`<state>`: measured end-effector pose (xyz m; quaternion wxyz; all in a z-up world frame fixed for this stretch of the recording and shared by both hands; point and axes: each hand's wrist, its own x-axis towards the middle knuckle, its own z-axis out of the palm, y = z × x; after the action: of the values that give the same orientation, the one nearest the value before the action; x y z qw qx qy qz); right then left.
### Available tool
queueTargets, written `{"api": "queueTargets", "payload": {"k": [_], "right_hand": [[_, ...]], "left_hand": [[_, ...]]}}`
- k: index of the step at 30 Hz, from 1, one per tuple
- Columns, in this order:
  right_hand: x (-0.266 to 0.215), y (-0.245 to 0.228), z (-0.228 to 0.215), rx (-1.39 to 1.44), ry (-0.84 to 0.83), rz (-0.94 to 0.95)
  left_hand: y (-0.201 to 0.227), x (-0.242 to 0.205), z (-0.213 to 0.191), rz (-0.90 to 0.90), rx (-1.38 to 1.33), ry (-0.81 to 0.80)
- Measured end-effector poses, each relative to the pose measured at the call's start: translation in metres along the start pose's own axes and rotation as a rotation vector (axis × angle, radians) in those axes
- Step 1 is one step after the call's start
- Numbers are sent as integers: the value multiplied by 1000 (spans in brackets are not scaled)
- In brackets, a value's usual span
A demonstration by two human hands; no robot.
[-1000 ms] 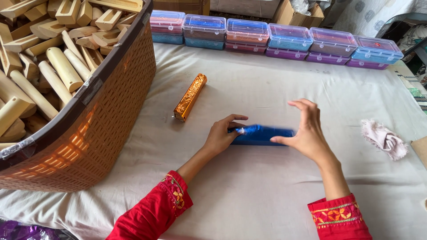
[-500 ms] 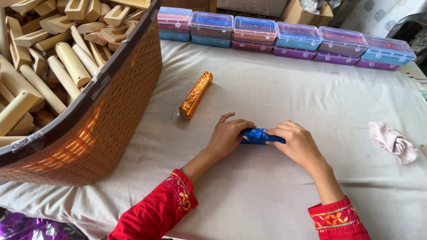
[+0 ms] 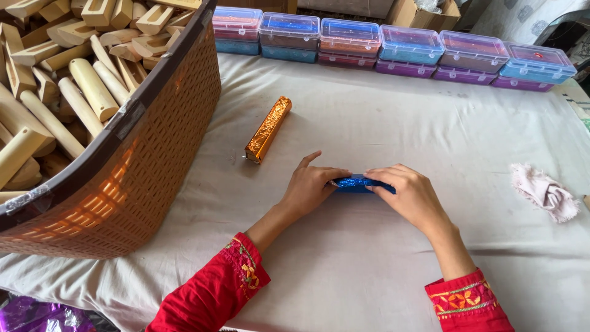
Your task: Wrapping small wooden items in decorative foil or paper.
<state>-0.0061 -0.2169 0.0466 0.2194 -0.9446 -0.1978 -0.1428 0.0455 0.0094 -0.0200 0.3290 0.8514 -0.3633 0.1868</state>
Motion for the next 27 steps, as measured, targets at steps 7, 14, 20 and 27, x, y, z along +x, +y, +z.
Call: {"api": "queueTargets", "payload": {"k": [7,14,20,27], "right_hand": [[-1,-5,2,-186,111,-235],[-3,2,12,-239,119,-244],[-2,1,13,-203,122,-225],[-3,16,19,-223,145,-238]], "left_hand": [[0,0,-1,-91,-29,-37],[-2,0,2,-19,66,43],[-15,-7,13,255,382,118],[0,-2,3,259,404,63]]}}
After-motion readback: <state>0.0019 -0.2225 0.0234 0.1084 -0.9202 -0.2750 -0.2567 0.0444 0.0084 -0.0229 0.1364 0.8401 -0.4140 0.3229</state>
